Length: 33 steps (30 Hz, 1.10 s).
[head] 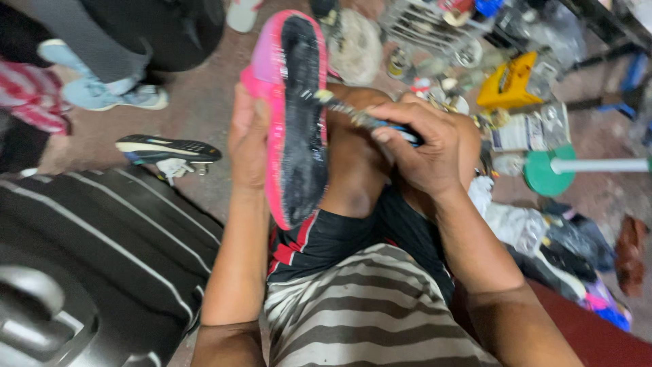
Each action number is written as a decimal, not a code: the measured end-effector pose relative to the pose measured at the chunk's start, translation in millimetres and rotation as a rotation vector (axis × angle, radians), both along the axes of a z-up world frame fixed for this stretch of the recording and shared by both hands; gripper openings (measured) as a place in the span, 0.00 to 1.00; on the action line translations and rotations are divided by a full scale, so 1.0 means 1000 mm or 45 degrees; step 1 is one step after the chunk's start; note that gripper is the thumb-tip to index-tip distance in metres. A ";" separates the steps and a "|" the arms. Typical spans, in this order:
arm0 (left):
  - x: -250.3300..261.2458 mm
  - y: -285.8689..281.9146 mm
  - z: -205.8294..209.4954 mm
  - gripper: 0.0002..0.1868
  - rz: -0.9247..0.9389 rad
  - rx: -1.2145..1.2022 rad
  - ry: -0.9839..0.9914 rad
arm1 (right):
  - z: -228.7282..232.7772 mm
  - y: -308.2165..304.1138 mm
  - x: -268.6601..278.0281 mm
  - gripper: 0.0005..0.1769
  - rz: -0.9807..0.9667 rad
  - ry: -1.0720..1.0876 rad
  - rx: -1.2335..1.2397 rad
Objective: The person applies a dark adhesive to the sole of a pink shoe using a small brush. They repeatedly dip the brush into a jar of glue and spread the adhesive along the edges and center of the sole.
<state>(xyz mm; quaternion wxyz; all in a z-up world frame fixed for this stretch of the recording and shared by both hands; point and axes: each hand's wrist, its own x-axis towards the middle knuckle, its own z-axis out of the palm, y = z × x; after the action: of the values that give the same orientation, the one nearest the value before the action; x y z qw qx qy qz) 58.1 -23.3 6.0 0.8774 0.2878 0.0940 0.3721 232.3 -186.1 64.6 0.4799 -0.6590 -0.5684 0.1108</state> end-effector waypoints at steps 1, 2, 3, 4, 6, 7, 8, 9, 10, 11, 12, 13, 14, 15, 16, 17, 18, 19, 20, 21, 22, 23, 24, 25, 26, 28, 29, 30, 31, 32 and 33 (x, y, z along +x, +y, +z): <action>0.001 -0.002 -0.001 0.23 -0.005 0.013 -0.013 | -0.001 0.004 0.000 0.14 -0.036 0.014 -0.009; 0.003 -0.004 -0.001 0.22 -0.017 0.026 -0.024 | -0.001 0.005 -0.001 0.13 -0.081 0.030 -0.018; 0.006 -0.004 -0.002 0.22 0.000 0.036 -0.047 | -0.003 0.006 -0.002 0.14 -0.046 -0.003 -0.054; 0.008 -0.004 -0.004 0.22 0.009 0.038 -0.071 | -0.003 0.004 -0.005 0.14 -0.020 -0.038 -0.097; 0.006 0.001 -0.007 0.22 0.024 0.029 -0.088 | -0.004 -0.001 -0.007 0.14 0.113 -0.040 -0.136; 0.004 0.003 -0.009 0.22 0.031 0.018 -0.081 | -0.003 -0.005 -0.005 0.14 0.220 -0.005 -0.133; 0.004 0.004 -0.010 0.23 0.028 0.002 -0.081 | -0.003 -0.008 -0.002 0.14 0.316 0.024 -0.134; 0.001 0.005 -0.011 0.23 0.068 -0.006 -0.052 | -0.004 -0.007 0.003 0.13 0.299 0.066 -0.117; -0.002 0.006 -0.011 0.24 0.061 -0.018 -0.032 | -0.004 -0.011 0.005 0.12 0.237 0.102 -0.102; -0.003 0.007 -0.010 0.25 0.055 -0.031 -0.011 | -0.005 -0.014 0.008 0.12 0.174 0.137 -0.086; -0.005 0.008 -0.009 0.25 0.028 -0.005 -0.021 | -0.007 -0.016 0.009 0.12 0.077 0.169 -0.055; -0.009 0.009 -0.007 0.25 0.001 0.021 -0.032 | -0.009 -0.016 0.008 0.13 -0.019 0.201 -0.022; -0.011 0.007 -0.004 0.25 0.004 0.052 -0.047 | -0.010 -0.012 0.010 0.13 -0.085 0.226 0.016; -0.011 0.004 -0.002 0.25 -0.007 0.055 -0.037 | -0.009 -0.010 0.011 0.13 -0.090 0.188 0.014; -0.013 0.001 0.000 0.26 -0.013 0.060 -0.027 | -0.007 -0.007 0.011 0.14 -0.090 0.151 0.013; -0.013 -0.001 0.003 0.26 -0.019 0.064 -0.016 | -0.004 -0.004 0.011 0.14 -0.090 0.113 0.012; -0.012 -0.003 0.004 0.27 -0.036 0.060 -0.023 | -0.001 -0.003 0.009 0.14 -0.089 0.079 0.014; -0.012 -0.005 0.006 0.27 -0.054 0.056 -0.029 | 0.002 -0.001 0.007 0.15 -0.089 0.044 0.016; -0.011 -0.009 0.006 0.27 -0.065 0.044 -0.036 | 0.006 0.002 0.006 0.15 -0.083 0.009 0.009; -0.011 -0.011 0.007 0.28 -0.045 0.060 0.001 | 0.009 0.005 0.005 0.15 -0.036 -0.016 0.017; -0.011 -0.012 0.008 0.29 -0.041 0.069 0.039 | 0.011 0.007 0.004 0.15 -0.007 -0.040 0.018; -0.011 -0.013 0.008 0.30 -0.039 0.079 0.077 | 0.012 0.007 0.003 0.16 0.023 -0.063 0.018; -0.011 -0.012 0.009 0.31 -0.042 0.029 0.098 | 0.013 0.005 0.001 0.15 0.079 -0.038 -0.020; -0.013 -0.011 0.009 0.32 -0.045 -0.020 0.121 | 0.013 0.004 -0.001 0.15 0.133 -0.010 -0.057; -0.014 -0.009 0.010 0.33 -0.024 0.037 0.137 | 0.014 0.002 -0.001 0.14 0.202 0.021 -0.092; -0.017 -0.005 0.010 0.36 0.003 0.112 0.167 | 0.015 -0.003 0.000 0.15 0.200 0.068 -0.135; -0.017 -0.004 0.009 0.36 0.007 0.130 0.184 | 0.015 -0.003 0.001 0.15 0.209 0.092 -0.153; -0.020 -0.005 0.008 0.37 0.013 0.149 0.212 | 0.013 -0.003 0.001 0.15 0.137 0.094 -0.055; -0.021 -0.007 0.007 0.36 -0.008 0.153 0.196 | 0.012 -0.002 0.000 0.14 0.069 0.095 0.045; -0.021 -0.008 0.005 0.36 -0.023 0.163 0.177 | 0.010 -0.001 0.001 0.14 0.012 0.092 0.153; -0.020 -0.007 0.003 0.36 -0.035 0.174 0.182 | 0.008 -0.001 -0.001 0.14 0.002 0.112 0.112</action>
<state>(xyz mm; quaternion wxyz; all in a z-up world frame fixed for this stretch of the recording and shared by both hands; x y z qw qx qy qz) 37.9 -30.0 9.3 0.8518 0.3740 0.1267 0.3443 231.6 -186.9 72.6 0.5328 -0.6313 -0.5516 0.1149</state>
